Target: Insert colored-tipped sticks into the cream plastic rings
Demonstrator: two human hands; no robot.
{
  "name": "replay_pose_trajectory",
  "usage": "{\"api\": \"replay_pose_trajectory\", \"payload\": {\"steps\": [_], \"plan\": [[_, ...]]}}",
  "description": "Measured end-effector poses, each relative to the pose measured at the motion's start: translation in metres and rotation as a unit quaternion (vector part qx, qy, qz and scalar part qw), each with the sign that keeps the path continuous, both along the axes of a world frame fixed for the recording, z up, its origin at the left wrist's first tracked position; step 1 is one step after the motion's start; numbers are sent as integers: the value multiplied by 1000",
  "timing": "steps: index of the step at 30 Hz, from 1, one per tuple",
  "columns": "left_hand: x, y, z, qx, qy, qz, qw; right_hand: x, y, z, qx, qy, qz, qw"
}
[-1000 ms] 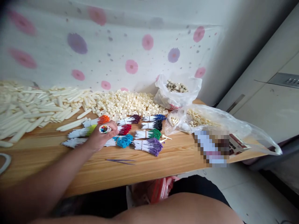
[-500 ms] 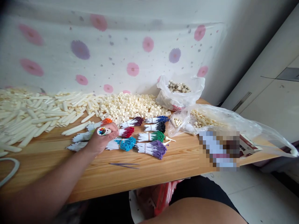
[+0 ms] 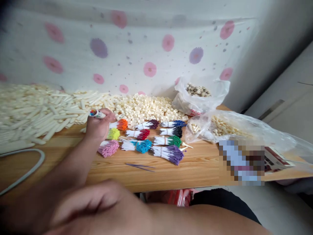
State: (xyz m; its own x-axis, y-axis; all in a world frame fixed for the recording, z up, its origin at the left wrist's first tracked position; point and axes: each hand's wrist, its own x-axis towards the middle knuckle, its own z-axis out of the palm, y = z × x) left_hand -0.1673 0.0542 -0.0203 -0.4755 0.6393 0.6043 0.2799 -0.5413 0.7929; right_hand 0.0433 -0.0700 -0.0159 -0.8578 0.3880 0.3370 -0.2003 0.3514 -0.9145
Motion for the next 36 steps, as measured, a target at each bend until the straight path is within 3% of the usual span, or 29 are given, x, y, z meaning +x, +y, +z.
{"api": "replay_pose_trajectory", "payload": {"steps": [2, 5, 10, 16, 21, 25, 31, 34, 36], "plan": [[-14, 4, 3, 6, -23, 40, 999, -6, 10, 8, -13, -10, -42, 999], [-23, 8, 0, 4, -60, 61, 996, -15, 40, 1, 77, -53, -122, 988], [-15, 4, -13, -36, 16, -32, 999, -37, 79, -19, 264, -146, -213, 929], [-14, -2, -13, -42, 90, -69, 993, -79, 76, -21, 404, -239, -241, 850], [-15, -3, -10, -41, 118, -81, 989, -84, 68, -24, 458, -225, -222, 831], [-13, -3, -12, -51, 137, -79, 986, -49, 67, -23, 491, -189, -172, 833], [-2, -5, -12, -77, 157, -72, 982, 47, 82, -19, 531, -202, -150, 809], [9, -8, -10, -91, 166, -82, 978, 107, 108, -18, 514, -226, -242, 791], [18, -11, -8, -110, 200, -98, 969, 146, 129, -19, 458, -251, -369, 769]]}}
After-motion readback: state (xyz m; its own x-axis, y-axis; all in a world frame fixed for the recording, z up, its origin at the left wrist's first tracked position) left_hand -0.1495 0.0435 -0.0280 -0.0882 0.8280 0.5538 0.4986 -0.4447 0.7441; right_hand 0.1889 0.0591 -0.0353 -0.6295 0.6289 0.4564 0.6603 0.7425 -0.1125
